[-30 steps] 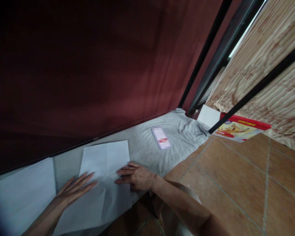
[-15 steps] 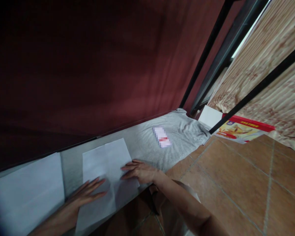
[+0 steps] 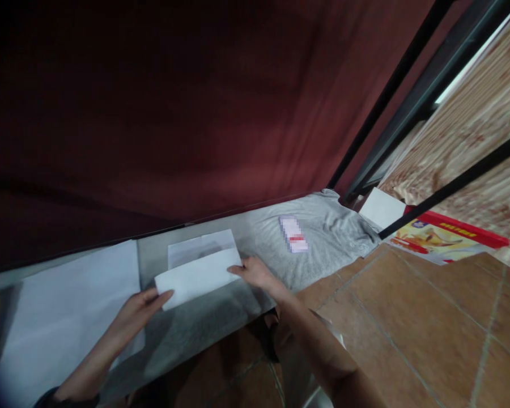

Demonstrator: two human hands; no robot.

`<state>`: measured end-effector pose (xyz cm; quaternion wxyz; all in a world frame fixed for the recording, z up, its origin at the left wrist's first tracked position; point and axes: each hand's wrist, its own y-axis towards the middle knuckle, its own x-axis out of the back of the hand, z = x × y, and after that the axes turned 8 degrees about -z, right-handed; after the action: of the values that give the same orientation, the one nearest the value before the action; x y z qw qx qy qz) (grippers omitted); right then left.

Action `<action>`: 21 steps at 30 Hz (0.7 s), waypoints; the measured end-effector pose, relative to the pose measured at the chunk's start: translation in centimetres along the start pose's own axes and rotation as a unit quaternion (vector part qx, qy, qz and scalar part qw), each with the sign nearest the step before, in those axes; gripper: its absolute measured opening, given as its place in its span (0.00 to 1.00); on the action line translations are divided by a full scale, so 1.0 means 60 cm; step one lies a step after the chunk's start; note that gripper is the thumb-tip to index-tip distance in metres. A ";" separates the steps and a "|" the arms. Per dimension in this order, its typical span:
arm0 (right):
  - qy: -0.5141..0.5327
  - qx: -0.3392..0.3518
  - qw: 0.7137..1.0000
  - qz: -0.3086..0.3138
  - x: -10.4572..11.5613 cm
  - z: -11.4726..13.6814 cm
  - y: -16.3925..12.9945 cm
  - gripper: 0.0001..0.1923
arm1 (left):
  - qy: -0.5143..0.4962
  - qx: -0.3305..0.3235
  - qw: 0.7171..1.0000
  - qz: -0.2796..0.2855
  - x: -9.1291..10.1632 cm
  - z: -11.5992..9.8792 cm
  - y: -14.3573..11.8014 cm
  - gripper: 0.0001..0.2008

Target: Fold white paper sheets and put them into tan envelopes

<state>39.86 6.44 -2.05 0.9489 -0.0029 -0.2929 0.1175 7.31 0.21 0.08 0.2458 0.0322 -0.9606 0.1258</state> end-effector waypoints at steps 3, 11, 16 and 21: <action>-0.012 -0.039 0.998 -0.044 -0.019 0.009 0.019 0.17 | 0.084 -0.034 0.995 -0.041 -0.007 -0.001 0.006 0.24; -0.289 -0.119 0.946 -0.087 -0.044 0.063 0.044 0.21 | 0.405 0.012 0.909 -0.096 -0.039 -0.040 0.018 0.17; -0.340 -0.138 0.924 -0.108 -0.056 0.075 0.065 0.25 | 0.390 0.015 0.912 -0.125 -0.038 -0.029 0.047 0.17; -0.362 -0.131 0.915 -0.125 -0.065 0.075 0.077 0.24 | 0.169 -0.008 0.981 -0.096 -0.023 0.007 0.069 0.18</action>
<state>33.19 9.80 -0.82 0.7762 -0.0475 -0.6268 -0.0483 7.85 4.10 -1.86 0.4158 0.1000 -0.8987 0.0975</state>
